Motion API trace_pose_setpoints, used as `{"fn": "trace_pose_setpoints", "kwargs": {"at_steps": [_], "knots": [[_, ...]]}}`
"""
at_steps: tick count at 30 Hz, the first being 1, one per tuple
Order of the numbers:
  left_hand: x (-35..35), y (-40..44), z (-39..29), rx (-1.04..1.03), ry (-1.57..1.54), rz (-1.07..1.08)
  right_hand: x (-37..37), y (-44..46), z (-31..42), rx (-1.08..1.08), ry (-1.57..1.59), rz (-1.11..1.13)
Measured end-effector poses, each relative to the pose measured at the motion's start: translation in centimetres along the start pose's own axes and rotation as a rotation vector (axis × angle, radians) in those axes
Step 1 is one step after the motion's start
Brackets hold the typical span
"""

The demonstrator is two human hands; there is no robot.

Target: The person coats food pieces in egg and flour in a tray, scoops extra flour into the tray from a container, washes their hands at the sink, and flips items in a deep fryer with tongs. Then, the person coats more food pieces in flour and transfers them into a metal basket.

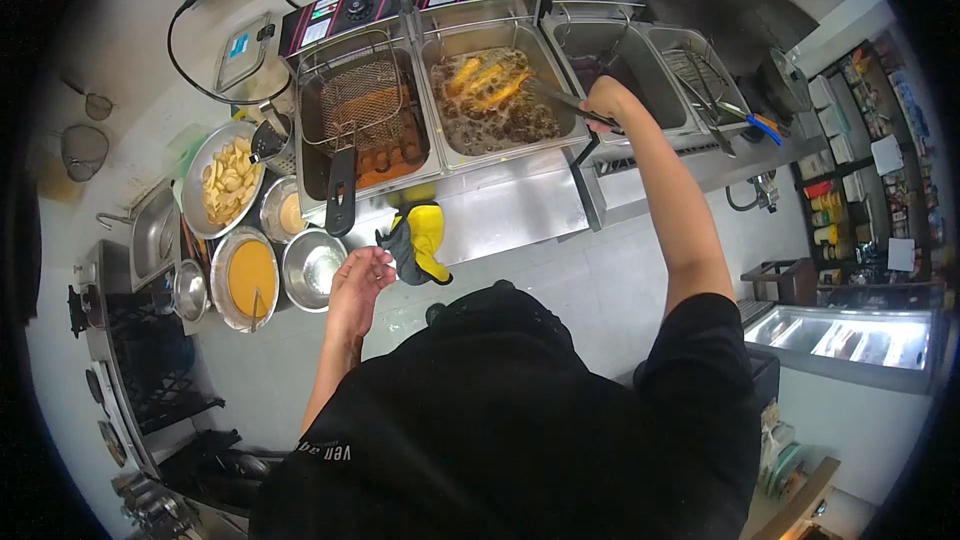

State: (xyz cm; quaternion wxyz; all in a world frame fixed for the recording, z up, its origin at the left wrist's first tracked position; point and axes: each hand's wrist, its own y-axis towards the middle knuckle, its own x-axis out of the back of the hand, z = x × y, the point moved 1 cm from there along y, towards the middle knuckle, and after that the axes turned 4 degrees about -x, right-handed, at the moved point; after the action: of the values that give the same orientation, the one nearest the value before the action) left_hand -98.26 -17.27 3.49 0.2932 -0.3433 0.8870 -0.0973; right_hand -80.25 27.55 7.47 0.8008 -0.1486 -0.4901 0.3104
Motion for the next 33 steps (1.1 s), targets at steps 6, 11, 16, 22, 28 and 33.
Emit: {"fn": "trace_pose_setpoints", "kwargs": {"at_steps": [6, 11, 16, 22, 28, 33], "knots": [[0.5, -0.4, -0.4, -0.018, -0.026, -0.003, 1.3, -1.9, 0.7, 0.025, -0.135, -0.113], [1.0, -0.8, -0.8, 0.008, -0.076, 0.006, 2.1, -6.8, 1.1, 0.165, -0.546, -0.392], [-1.3, -0.4, -2.5, 0.084, -0.177, 0.027, 0.0, -8.6, -0.3, 0.350, -0.497, -0.658], [-3.4, 0.9, -1.5, 0.115, -0.151, 0.184, -4.0, -8.3, -2.3, 0.514, -0.454, -0.747], [-3.1, 3.2, 4.8, -0.274, 0.653, 0.020, -5.3, -11.7, 1.0, 0.569, -0.104, -0.569], [-3.6, 4.2, 8.4, -0.480, 1.766, 0.358, -12.0, -15.6, 13.0, 0.824, -0.032, -0.370]]}}
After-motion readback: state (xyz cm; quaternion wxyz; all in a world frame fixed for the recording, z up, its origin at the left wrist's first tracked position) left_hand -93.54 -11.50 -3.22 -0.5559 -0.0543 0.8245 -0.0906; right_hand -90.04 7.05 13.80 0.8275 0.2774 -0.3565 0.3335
